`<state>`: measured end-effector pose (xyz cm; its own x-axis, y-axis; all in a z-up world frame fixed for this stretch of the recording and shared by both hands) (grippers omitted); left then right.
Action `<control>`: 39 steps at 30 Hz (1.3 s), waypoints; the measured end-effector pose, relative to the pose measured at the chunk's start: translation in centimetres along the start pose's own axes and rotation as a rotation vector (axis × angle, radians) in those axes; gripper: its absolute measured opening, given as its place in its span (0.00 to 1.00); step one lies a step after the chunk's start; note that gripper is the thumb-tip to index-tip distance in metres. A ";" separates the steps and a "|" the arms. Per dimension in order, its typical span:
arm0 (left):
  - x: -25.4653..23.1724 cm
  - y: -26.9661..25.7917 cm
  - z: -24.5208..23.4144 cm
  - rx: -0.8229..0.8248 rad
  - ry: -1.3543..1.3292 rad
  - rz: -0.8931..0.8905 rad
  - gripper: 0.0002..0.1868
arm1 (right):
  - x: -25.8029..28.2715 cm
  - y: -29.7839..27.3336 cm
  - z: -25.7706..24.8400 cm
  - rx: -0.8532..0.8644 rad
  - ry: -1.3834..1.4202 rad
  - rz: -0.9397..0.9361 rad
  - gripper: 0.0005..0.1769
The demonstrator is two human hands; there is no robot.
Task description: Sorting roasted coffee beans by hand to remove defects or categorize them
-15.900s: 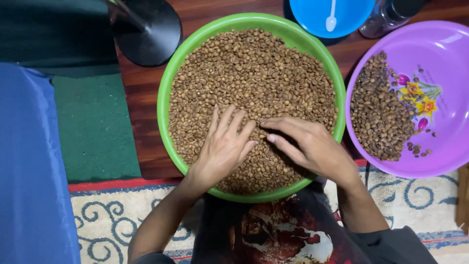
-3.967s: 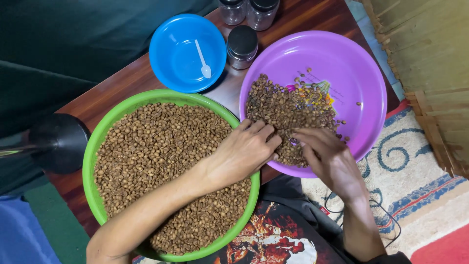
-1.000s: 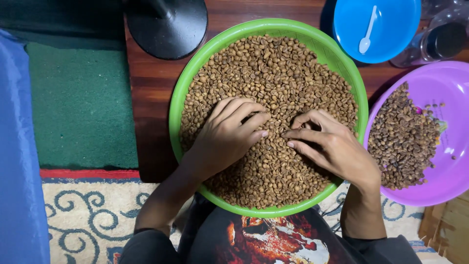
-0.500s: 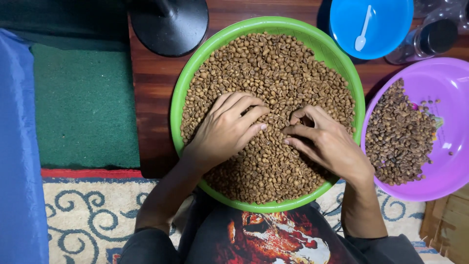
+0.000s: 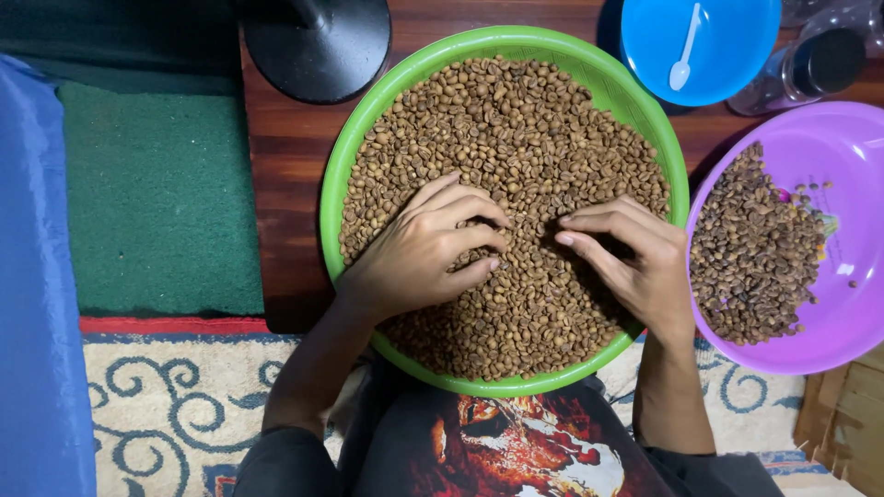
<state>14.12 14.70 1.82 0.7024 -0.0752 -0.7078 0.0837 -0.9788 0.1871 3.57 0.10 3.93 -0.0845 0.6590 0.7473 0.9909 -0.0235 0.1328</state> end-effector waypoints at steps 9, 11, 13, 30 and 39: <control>0.7 -0.1 1.6 0.078 0.064 -0.015 0.07 | -1.2 -0.5 0.5 -0.099 -0.015 0.006 0.05; 0.6 0.1 1.2 0.042 0.063 -0.005 0.07 | -0.8 -0.4 0.5 -0.082 -0.022 -0.003 0.06; 0.2 0.2 0.4 0.005 0.065 0.003 0.07 | -0.4 -0.3 0.6 -0.065 -0.029 -0.014 0.06; -2.6 -1.5 -5.8 -0.466 -0.108 0.057 0.22 | 1.6 -0.5 5.8 0.511 -0.316 0.020 0.07; -2.5 -1.5 -5.6 -0.493 -0.012 0.046 0.22 | 2.2 -0.2 3.1 0.298 -0.166 0.001 0.09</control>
<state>16.18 17.47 7.14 0.7055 -0.1213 -0.6983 0.3790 -0.7679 0.5163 3.47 3.86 3.52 -0.0892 0.7730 0.6281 0.9802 0.1802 -0.0826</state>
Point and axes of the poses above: each hand's wrist, its own y-axis towards the middle knuckle, its own z-axis out of the palm, x = y × z, the point moved 8 cm from there along y, towards the middle knuckle, and after that the axes turned 11 degrees about x, right-handed, at the moved point
